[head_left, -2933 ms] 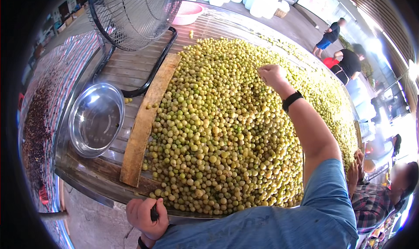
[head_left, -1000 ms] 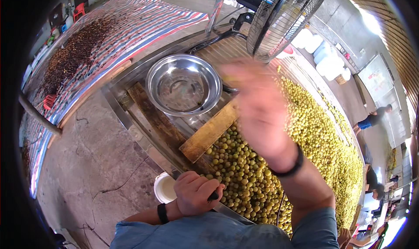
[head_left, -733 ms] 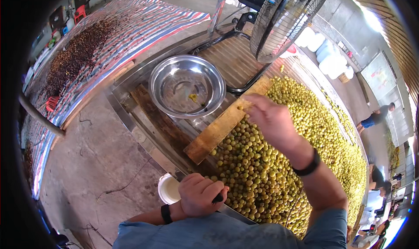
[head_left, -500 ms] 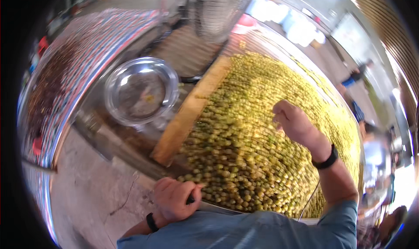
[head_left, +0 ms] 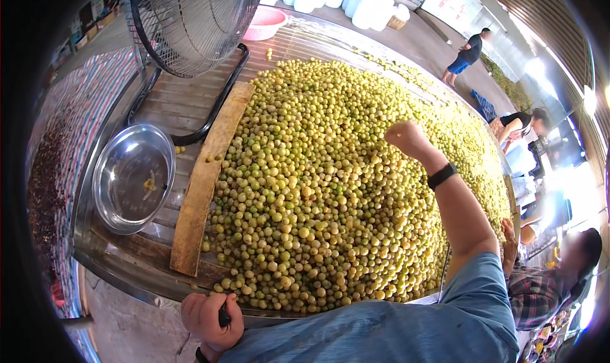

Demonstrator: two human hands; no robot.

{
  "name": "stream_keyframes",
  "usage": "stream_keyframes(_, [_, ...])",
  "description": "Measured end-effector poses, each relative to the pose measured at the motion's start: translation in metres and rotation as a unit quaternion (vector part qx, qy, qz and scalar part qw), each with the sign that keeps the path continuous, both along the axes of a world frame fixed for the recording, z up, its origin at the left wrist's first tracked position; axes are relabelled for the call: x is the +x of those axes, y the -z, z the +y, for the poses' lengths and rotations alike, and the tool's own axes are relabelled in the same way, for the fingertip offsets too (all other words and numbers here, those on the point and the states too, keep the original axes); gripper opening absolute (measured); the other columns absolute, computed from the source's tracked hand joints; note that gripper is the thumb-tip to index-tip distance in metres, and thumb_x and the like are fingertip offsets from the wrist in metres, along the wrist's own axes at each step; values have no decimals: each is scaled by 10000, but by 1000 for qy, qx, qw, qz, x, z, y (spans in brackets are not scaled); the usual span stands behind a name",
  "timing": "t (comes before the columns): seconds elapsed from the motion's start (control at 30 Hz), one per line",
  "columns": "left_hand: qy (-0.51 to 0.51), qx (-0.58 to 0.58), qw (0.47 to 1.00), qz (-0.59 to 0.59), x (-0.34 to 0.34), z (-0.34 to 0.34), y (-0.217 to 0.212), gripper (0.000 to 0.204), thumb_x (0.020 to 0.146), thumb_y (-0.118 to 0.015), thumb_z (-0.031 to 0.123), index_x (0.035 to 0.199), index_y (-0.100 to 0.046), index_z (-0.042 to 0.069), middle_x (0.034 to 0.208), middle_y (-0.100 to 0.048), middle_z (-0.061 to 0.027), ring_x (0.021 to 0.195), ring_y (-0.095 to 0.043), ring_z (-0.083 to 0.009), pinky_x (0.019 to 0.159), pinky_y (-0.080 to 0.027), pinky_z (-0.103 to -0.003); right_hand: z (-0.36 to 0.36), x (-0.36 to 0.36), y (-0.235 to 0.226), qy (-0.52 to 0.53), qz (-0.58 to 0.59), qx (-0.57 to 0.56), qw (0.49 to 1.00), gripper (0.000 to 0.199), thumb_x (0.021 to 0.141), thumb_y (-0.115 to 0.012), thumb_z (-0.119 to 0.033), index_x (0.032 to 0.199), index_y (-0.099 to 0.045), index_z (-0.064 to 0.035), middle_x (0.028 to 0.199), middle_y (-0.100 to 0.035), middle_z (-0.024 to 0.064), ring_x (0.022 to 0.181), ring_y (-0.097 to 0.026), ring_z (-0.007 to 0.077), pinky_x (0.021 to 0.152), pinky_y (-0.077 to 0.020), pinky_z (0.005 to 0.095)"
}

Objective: The recorder is sorting through a large pile of small green berries on a metal table, removing bad ones and moving others into a metal bowl.

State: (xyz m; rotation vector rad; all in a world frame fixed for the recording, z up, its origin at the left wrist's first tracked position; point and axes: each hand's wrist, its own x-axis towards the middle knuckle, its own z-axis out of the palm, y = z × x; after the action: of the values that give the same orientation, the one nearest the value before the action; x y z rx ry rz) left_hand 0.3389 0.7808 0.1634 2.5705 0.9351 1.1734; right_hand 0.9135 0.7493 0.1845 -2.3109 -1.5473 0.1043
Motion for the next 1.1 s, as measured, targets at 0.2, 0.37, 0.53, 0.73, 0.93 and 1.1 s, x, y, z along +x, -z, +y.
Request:
stream_keyframes(0.2, [-8,-13,1000,9,-1,-3,-5,146,807,-711,8,887,-595,48,718,-557,-100,618,-519,-300,589,-409,-411,51,-13,-2,172,-19,-49,984,452,859,-667,-291,1277,-616,-126,1250,-617,197,1141,-599,326,975,-498,453])
stream_keyframes(0.37, [-25,-12,1000,6,3,-6,-7,149,809,-706,7,894,-592,52,712,-545,-102,628,-521,-303,587,-404,-417,86,-53,-16,272,95,-137,948,957,758,-782,-444,1541,-350,-104,1471,-461,234,1330,-477,343,1118,-418,445])
stream_keyframes(0.53, [-26,15,1000,-3,13,-5,-8,147,814,-712,18,892,-593,51,732,-555,-103,650,-524,-314,608,-409,-429,97,-59,-1,91,469,-97,873,485,873,-722,-333,1265,-612,-70,1235,-650,174,1143,-629,253,964,-550,379])
stream_keyframes(0.73, [-37,8,999,-11,10,-6,-3,143,816,-715,23,879,-591,55,744,-565,-100,660,-524,-316,626,-411,-429,78,-158,-37,-142,265,-188,935,307,826,-661,-116,1119,-668,-21,1040,-695,139,969,-656,236,910,-576,388])
stream_keyframes(0.93, [-51,-8,999,-2,5,-8,0,143,826,-722,45,887,-593,60,743,-563,-99,654,-520,-309,620,-401,-425,22,-173,-45,-259,206,-395,857,804,764,-851,-361,1469,-495,-214,1502,-378,179,1338,-428,423,1093,-432,573])
stream_keyframes(1.1, [-49,-2,999,5,10,-9,-3,143,843,-724,65,893,-590,64,741,-559,-100,653,-522,-305,619,-399,-425,24,-90,-49,-210,215,-319,899,294,927,-717,-280,1198,-731,-168,1227,-707,69,1052,-674,202,974,-521,349])
